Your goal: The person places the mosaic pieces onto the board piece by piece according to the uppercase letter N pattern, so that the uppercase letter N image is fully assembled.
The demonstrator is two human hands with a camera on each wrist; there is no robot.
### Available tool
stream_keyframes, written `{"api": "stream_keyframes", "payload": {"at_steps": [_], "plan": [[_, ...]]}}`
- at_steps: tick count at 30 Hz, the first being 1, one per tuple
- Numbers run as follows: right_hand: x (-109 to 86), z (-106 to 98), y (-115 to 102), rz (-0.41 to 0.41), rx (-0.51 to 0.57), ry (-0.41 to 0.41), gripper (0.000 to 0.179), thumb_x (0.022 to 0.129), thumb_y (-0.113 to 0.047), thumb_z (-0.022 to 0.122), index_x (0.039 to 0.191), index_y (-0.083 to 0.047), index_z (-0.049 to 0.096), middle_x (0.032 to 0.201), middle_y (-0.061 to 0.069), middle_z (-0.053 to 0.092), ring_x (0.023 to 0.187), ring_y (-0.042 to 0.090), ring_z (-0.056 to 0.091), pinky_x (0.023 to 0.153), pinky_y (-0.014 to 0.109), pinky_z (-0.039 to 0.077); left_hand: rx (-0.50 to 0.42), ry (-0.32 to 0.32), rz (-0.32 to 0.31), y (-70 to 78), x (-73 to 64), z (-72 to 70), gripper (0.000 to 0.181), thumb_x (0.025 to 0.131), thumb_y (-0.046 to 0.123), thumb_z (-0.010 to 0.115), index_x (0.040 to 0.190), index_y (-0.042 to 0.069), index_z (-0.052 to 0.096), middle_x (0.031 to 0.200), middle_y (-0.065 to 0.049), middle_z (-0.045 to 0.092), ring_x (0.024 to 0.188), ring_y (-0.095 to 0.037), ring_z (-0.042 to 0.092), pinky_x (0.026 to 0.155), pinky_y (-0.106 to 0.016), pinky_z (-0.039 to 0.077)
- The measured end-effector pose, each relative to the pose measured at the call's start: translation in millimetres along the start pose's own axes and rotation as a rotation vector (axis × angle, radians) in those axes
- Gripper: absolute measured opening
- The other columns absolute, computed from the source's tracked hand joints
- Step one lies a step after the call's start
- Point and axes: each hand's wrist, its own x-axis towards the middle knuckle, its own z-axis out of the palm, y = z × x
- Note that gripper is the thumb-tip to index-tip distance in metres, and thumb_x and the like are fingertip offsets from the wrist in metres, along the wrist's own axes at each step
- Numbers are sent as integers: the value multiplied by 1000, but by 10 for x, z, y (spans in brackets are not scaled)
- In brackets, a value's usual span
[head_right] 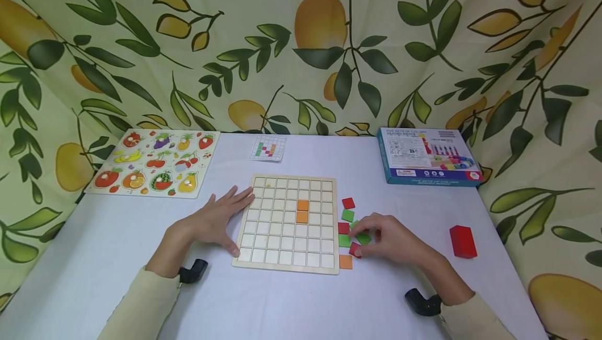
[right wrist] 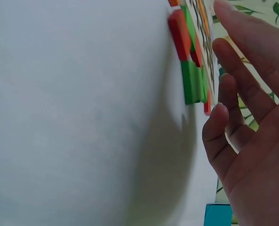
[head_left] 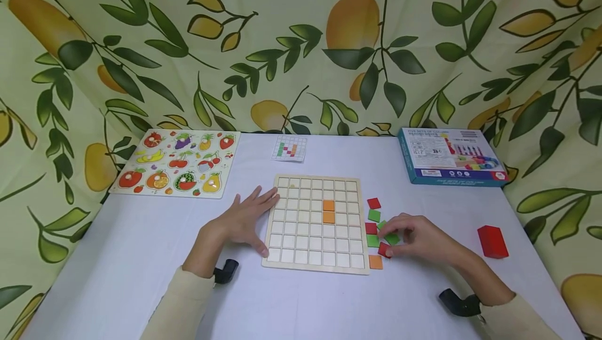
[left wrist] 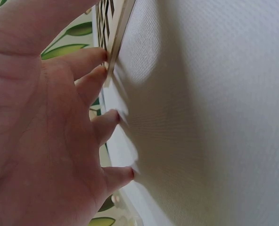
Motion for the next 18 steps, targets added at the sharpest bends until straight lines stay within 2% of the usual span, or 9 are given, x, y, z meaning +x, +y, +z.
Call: {"api": "stream_keyframes", "payload": {"at_steps": [7, 12, 18], "plan": [[-76, 118, -6, -21, 36, -5, 29, 79, -33, 88, 106, -29, 79, 102, -10, 74, 92, 9, 57, 66, 19, 50, -1, 1, -1, -6, 0, -1, 133, 53, 52, 98, 162, 20, 29, 174, 4, 14, 163, -37, 3, 123, -77, 5], [-93, 199, -16, -40, 75, -19, 29, 79, -33, 88, 107, -32, 79, 105, -12, 75, 97, 5, 60, 77, 18, 57, 5, -1, -2, -12, -2, -1, 133, 53, 52, 98, 162, 20, 28, 174, 4, 14, 163, -37, 4, 123, -78, 6], [-101, 280, -7, -78, 31, 16, 28, 78, -35, 88, 104, -35, 79, 103, -18, 75, 99, 1, 59, 82, 17, 55, 2, -3, 6, -20, 3, 5, 133, 54, 53, 97, 163, 20, 27, 175, 4, 13, 163, -37, 3, 123, -78, 5]]}}
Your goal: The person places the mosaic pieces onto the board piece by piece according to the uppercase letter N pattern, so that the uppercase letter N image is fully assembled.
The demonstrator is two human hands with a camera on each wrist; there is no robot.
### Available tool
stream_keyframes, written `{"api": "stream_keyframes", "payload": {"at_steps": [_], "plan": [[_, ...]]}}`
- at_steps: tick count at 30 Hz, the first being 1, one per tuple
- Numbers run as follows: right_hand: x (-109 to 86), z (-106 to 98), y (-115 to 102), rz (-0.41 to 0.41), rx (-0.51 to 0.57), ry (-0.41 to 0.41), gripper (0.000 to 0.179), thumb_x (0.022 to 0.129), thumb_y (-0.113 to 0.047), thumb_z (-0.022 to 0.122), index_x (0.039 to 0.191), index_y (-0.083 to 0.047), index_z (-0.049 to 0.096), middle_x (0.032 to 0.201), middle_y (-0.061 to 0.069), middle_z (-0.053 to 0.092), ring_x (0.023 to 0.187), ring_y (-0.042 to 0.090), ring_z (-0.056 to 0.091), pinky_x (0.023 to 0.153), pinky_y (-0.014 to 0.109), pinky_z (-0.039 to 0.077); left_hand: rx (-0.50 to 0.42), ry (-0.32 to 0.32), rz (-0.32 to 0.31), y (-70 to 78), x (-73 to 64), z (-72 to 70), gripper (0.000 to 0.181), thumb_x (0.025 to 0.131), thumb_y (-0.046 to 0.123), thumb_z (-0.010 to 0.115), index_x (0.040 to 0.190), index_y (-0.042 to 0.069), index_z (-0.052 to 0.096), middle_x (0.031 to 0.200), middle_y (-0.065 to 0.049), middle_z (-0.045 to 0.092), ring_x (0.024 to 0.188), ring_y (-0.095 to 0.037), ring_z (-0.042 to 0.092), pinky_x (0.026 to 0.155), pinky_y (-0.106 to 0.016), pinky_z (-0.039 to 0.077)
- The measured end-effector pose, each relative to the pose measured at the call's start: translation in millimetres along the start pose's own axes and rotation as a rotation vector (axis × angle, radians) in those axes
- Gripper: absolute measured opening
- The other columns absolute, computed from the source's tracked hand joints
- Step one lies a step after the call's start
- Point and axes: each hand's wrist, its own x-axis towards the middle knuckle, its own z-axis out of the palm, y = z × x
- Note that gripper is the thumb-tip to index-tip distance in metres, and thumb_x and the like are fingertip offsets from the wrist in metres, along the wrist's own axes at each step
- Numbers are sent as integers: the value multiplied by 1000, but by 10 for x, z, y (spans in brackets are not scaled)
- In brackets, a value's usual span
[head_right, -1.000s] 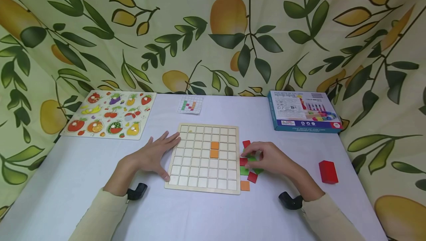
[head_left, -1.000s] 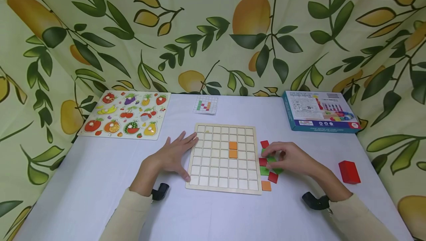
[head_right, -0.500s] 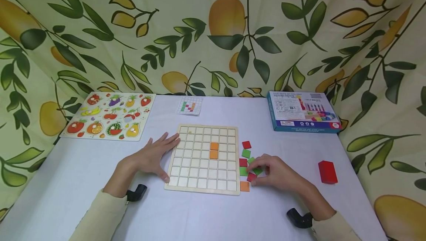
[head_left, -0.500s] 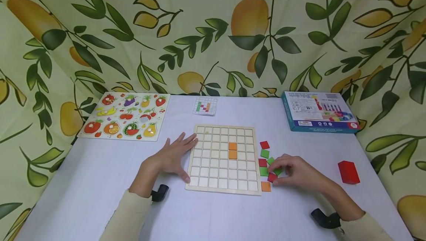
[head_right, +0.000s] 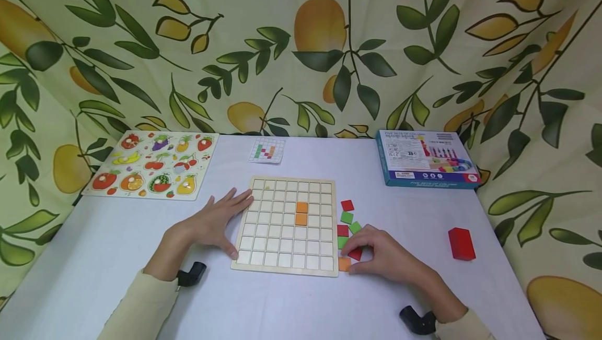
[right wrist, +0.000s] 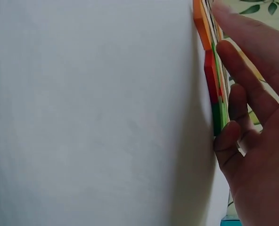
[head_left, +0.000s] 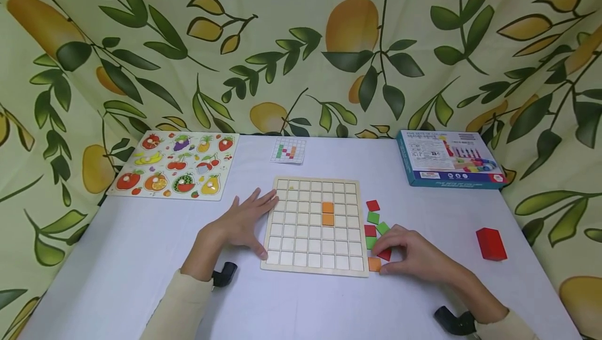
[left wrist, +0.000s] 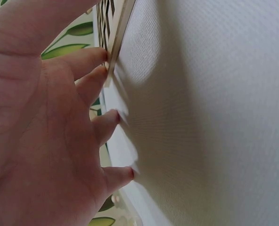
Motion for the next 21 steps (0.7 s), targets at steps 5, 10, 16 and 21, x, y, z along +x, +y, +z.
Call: {"api": "stream_keyframes", "payload": {"at_steps": [5, 10, 16, 21], "plan": [[0, 26, 1, 12, -34, 6, 28, 76, -38, 89, 102, -39, 79, 103, -21, 75, 101, -1, 57, 84, 17, 55, 3, 8, 11, 7, 6, -17, 134, 53, 54, 97, 163, 19, 28, 175, 4, 13, 162, -38, 4, 122, -79, 5], [15, 37, -16, 4, -51, -1, 28, 75, -37, 90, 102, -38, 79, 102, -21, 74, 101, -1, 57, 86, 16, 55, -4, 3, 0, 19, -23, -31, 134, 53, 51, 98, 163, 19, 28, 175, 3, 13, 162, -38, 4, 123, -78, 5], [25, 70, -24, 26, -100, -4, 29, 73, -40, 91, 99, -44, 78, 97, -25, 72, 99, -2, 57, 86, 17, 56, -23, 7, -18, 25, -37, -8, 133, 52, 48, 99, 162, 20, 29, 174, 4, 14, 163, -35, 3, 124, -76, 4], [18, 57, -31, 44, -132, -16, 26, 73, -39, 91, 95, -45, 78, 94, -27, 72, 97, -2, 57, 85, 17, 55, -34, 9, -8, 42, -49, 0, 133, 52, 48, 99, 162, 19, 30, 174, 3, 16, 163, -37, 4, 123, -77, 4]]}}
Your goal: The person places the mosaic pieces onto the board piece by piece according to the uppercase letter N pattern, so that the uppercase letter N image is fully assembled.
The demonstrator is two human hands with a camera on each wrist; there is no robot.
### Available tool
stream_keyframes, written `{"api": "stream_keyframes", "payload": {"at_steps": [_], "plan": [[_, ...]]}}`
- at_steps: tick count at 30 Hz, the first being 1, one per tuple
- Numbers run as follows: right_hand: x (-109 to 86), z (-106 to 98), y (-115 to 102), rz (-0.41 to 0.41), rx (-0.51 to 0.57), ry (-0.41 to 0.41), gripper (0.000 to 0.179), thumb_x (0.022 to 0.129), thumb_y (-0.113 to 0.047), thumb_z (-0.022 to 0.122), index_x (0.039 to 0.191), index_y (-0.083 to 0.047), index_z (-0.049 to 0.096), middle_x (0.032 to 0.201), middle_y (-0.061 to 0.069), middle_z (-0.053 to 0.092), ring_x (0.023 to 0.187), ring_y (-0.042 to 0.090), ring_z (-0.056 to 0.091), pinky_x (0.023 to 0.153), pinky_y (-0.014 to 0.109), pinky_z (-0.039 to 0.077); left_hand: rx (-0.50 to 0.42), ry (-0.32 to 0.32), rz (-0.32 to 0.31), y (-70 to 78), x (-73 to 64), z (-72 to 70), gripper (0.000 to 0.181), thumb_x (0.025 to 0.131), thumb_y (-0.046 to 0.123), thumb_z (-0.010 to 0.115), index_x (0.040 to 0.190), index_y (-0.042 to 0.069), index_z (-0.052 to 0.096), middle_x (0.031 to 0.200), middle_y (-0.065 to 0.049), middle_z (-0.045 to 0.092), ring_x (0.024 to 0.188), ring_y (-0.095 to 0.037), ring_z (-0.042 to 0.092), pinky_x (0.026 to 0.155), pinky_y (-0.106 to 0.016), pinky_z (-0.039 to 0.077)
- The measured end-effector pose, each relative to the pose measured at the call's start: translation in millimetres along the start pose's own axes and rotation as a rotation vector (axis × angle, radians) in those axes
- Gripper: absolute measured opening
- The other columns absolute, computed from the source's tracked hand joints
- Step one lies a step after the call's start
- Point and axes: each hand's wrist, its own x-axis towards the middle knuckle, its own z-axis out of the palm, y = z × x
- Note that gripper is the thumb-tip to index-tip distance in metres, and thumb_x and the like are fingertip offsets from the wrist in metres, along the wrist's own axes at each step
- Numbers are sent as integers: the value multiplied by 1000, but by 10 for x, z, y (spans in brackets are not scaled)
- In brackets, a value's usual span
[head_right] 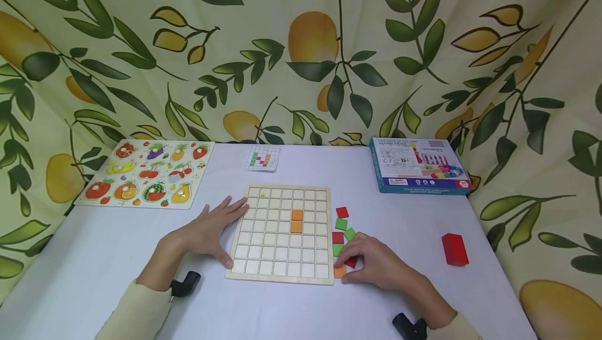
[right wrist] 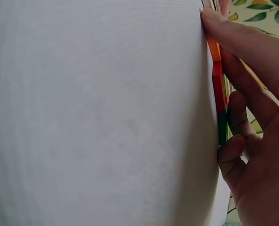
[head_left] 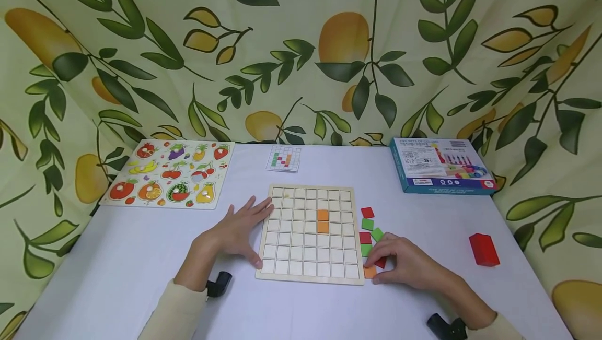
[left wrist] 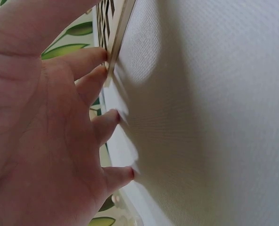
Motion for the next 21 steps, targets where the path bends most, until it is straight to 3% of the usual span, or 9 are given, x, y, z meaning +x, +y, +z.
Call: {"api": "stream_keyframes", "payload": {"at_steps": [12, 21], "plan": [[-17, -94, -54, 13, 10, -35, 24, 74, -36, 91, 94, -43, 79, 93, -26, 73, 93, -1, 59, 82, 17, 56, 9, 6, 21, -8, 5, 8, 133, 52, 50, 99, 162, 17, 31, 174, 1, 17, 162, -39, 5, 122, -79, 5], [26, -314, -166, -59, 32, -1, 17, 78, -30, 88, 91, -38, 80, 97, -21, 75, 95, 1, 63, 86, 21, 59, 7, 7, 24, -25, -7, 18, 133, 52, 51, 98, 162, 18, 30, 174, 2, 16, 162, -39, 4, 122, -78, 5]]}}
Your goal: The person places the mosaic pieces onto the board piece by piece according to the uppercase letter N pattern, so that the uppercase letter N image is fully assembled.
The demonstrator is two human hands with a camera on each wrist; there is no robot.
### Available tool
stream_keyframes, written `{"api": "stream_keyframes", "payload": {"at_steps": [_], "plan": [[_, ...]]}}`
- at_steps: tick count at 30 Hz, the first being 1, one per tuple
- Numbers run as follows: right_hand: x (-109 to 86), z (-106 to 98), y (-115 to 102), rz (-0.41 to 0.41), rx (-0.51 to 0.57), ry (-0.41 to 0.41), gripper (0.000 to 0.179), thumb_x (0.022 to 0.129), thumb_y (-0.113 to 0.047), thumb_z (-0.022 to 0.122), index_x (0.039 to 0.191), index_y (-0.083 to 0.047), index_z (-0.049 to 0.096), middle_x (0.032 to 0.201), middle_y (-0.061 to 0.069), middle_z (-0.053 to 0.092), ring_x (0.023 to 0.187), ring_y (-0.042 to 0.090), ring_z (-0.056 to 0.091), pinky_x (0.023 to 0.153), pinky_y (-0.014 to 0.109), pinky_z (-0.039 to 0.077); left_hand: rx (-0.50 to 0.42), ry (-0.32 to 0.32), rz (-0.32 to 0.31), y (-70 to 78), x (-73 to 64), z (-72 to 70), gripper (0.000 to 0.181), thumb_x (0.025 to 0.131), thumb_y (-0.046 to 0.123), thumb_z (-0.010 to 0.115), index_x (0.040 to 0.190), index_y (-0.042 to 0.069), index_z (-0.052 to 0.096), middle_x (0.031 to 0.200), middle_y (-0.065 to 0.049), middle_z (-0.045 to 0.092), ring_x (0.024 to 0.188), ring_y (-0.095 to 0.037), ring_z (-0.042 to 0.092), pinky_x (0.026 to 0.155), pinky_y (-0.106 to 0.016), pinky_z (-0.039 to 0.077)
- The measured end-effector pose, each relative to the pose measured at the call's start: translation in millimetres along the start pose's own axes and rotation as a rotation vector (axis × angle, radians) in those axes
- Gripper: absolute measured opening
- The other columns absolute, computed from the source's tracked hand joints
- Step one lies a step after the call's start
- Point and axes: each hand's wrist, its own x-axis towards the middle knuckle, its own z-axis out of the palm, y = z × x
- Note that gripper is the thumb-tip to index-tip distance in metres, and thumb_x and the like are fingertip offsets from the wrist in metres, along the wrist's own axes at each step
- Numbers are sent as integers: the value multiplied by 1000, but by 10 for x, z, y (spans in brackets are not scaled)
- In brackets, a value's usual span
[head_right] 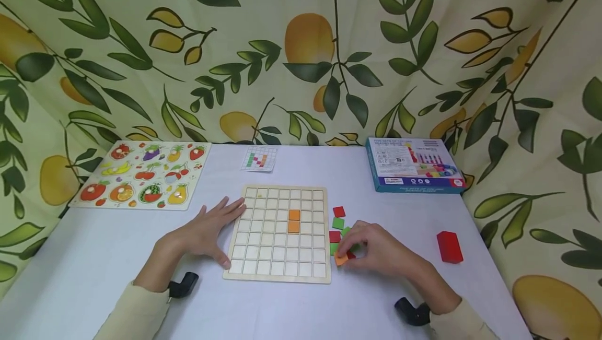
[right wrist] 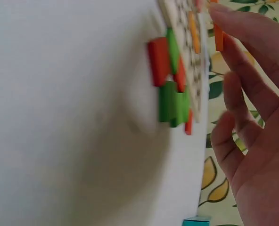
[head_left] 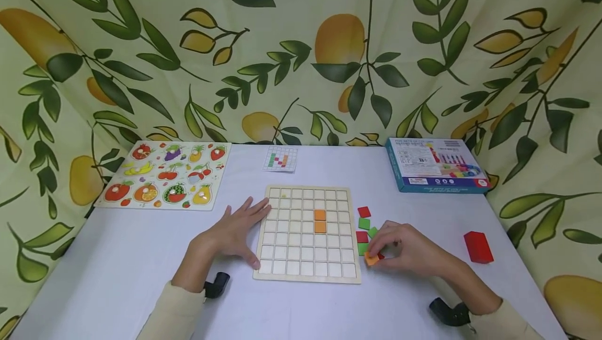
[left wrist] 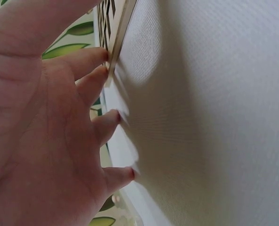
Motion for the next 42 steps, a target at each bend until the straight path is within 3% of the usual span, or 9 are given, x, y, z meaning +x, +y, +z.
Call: {"api": "stream_keyframes", "payload": {"at_steps": [9, 16, 26, 32, 42], "plan": [[213, -149, -30, -48, 58, 56, 14, 82, -18, 85, 93, -26, 82, 102, -7, 76, 98, 6, 68, 76, 23, 63, -8, -6, -19, 5, 9, 0, 133, 52, 49, 99, 162, 21, 30, 174, 4, 15, 163, -35, 3, 124, -77, 4], [414, -158, 9, -55, 76, 96, 16, 84, -12, 83, 97, -21, 82, 107, -1, 75, 107, 17, 67, 78, 19, 63, 1, -3, -21, 2, 8, -4, 134, 52, 49, 99, 162, 20, 29, 174, 4, 15, 163, -36, 4, 123, -77, 4], [622, -53, 41, -49, 153, 92, 19, 82, -15, 85, 101, -16, 82, 109, 3, 76, 106, 17, 69, 79, 17, 62, 7, -5, -14, -1, 27, -8, 132, 53, 51, 98, 162, 21, 29, 174, 5, 14, 163, -36, 3, 122, -79, 5], [691, 62, 34, -67, 143, 101, 20, 82, -18, 86, 101, -17, 83, 110, 2, 77, 110, 21, 68, 83, 19, 62, -8, 3, -3, 17, 34, -18, 131, 54, 49, 98, 162, 19, 30, 174, 2, 16, 163, -37, 5, 122, -79, 4], [756, 252, -69, -85, 151, 41, 22, 82, -21, 85, 104, -19, 82, 110, -4, 78, 110, 12, 68, 96, 14, 55, -16, -2, 8, 12, 27, -6, 133, 54, 44, 100, 162, 17, 29, 175, 1, 14, 163, -33, 6, 132, -61, 10]]}}
